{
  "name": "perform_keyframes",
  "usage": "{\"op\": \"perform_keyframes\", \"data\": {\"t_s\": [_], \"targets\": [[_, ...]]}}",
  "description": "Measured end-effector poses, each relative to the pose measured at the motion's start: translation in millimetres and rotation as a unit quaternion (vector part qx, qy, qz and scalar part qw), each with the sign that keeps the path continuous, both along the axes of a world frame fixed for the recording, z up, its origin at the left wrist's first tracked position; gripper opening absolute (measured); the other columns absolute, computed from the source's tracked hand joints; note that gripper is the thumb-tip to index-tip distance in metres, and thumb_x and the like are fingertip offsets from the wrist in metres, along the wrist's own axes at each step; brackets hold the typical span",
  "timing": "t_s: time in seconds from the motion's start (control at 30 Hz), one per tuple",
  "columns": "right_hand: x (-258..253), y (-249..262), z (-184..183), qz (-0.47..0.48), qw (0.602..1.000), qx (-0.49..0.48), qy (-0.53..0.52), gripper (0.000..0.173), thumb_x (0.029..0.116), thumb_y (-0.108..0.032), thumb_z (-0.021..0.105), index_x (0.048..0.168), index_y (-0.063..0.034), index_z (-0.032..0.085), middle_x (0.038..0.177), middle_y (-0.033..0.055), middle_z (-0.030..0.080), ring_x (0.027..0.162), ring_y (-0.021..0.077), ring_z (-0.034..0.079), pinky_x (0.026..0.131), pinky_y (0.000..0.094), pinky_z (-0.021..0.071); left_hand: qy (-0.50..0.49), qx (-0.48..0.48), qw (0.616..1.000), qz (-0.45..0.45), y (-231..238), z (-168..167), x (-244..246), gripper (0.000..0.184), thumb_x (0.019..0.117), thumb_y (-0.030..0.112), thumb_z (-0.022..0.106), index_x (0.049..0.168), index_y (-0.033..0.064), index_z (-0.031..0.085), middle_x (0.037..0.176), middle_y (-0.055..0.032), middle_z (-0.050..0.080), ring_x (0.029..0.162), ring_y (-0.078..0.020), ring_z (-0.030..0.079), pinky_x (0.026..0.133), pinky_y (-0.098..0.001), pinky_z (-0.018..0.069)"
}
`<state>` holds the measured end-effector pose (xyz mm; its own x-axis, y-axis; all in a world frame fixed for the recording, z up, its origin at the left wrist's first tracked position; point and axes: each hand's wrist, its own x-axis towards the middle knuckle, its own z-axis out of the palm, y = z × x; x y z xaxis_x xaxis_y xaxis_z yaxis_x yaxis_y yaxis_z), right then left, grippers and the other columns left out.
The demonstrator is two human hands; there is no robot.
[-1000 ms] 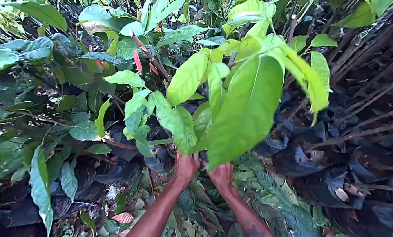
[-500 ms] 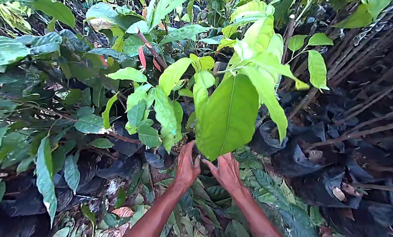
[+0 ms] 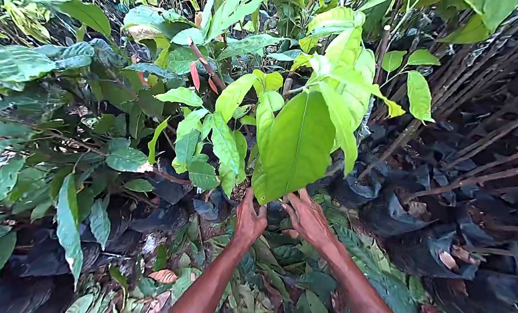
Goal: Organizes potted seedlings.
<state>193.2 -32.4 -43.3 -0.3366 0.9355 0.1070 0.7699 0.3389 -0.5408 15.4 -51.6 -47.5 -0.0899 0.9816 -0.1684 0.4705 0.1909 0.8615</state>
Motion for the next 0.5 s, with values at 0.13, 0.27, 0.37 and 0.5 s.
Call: {"op": "perform_keyframes", "data": {"t_s": [0.13, 0.27, 0.37, 0.5], "targets": [[12.9, -15.5, -3.1, -0.006, 0.992, 0.056, 0.116, 0.015, 0.0943, -0.008, 0.063, 0.097, 0.0031, 0.072, 0.117, 0.0208, 0.069, 0.094, 0.0288, 0.073, 0.082, 0.0420, 0.0601, 0.026, 0.065, 0.998, 0.005, -7.3, 8.4, 1.0, 0.051, 0.0968, 0.011, 0.065, 0.144, -0.0011, 0.051, 0.121, -0.0234, 0.068, 0.110, -0.0330, 0.068, 0.099, -0.0481, 0.0520], [12.1, -8.6, -6.1, 0.000, 0.989, 0.060, 0.132, 0.016, 0.0971, -0.010, 0.059, 0.100, 0.0014, 0.070, 0.103, 0.0156, 0.071, 0.082, 0.0214, 0.070, 0.076, 0.0345, 0.0598, 0.111, -0.063, 0.992, 0.008, 18.8, 16.9, 6.8, 0.057, 0.1001, 0.026, 0.065, 0.148, 0.0018, 0.046, 0.118, -0.0203, 0.070, 0.106, -0.0322, 0.070, 0.098, -0.0470, 0.0527], [8.6, -12.5, 5.9, -0.022, 0.992, 0.060, 0.111, 0.015, 0.0942, -0.011, 0.062, 0.096, 0.0008, 0.071, 0.099, 0.0151, 0.071, 0.080, 0.0220, 0.071, 0.075, 0.0351, 0.0601, 0.162, -0.103, 0.981, -0.019, 26.8, 25.4, 7.9, 0.045, 0.1003, 0.021, 0.063, 0.140, 0.0025, 0.055, 0.121, -0.0212, 0.069, 0.114, -0.0352, 0.067, 0.101, -0.0504, 0.0503], [20.8, -9.7, 20.4, -0.129, 0.987, 0.052, 0.084, 0.014, 0.0916, -0.011, 0.069, 0.090, 0.0029, 0.071, 0.094, 0.0179, 0.070, 0.077, 0.0265, 0.070, 0.073, 0.0414, 0.0590, 0.184, -0.063, 0.980, -0.036, 27.4, 22.0, 3.0, 0.039, 0.1020, 0.016, 0.056, 0.138, 0.0006, 0.056, 0.117, -0.0228, 0.069, 0.111, -0.0368, 0.068, 0.099, -0.0516, 0.0509]]}}
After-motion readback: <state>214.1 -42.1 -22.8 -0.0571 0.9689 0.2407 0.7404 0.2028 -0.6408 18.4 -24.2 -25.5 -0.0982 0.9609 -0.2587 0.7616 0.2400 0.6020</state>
